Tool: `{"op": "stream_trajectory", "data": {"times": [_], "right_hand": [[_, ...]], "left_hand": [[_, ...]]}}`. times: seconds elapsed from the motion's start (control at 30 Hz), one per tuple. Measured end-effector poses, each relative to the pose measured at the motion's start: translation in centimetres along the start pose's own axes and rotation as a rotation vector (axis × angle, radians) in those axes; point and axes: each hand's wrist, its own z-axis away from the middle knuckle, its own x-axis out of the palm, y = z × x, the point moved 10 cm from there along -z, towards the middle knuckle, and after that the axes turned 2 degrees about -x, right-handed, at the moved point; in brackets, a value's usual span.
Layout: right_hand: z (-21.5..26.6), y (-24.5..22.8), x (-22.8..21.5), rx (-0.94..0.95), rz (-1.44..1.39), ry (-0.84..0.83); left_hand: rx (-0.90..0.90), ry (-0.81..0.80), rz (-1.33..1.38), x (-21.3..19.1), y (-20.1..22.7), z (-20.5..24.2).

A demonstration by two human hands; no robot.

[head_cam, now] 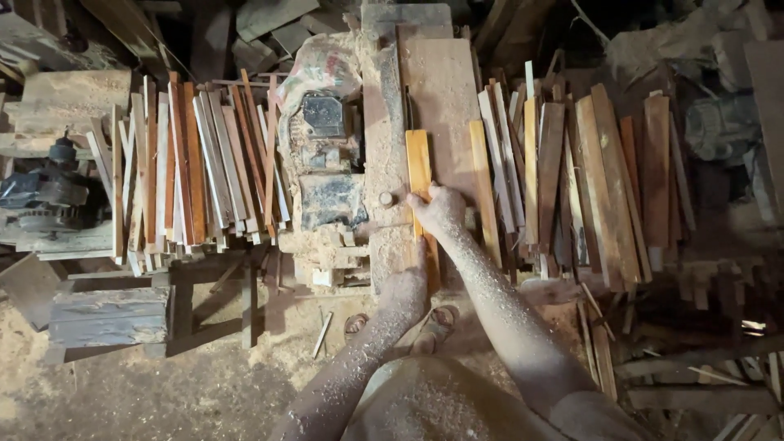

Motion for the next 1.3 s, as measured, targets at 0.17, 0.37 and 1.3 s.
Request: {"op": "stream_trajectory", "data": {"times": [0.17,0.37,1.3], "right_hand": [[-2.1,0.2,0.4,0.037,0.006,0.0],[-2.2,-0.2,0.0,0.07,0.007,-0.068],[-5.2,3.8,2.4,0.146,-0.113,0.006]], "left_hand": [[-0.061,-0.008,0.127,-2.3,-0.8,-1.2],[-0.112,-0.188,0.246,-0.5,-2.0,-2.3],[-0.124,-0.201,0.276,-4.4,-4.2,-8.5]]}}
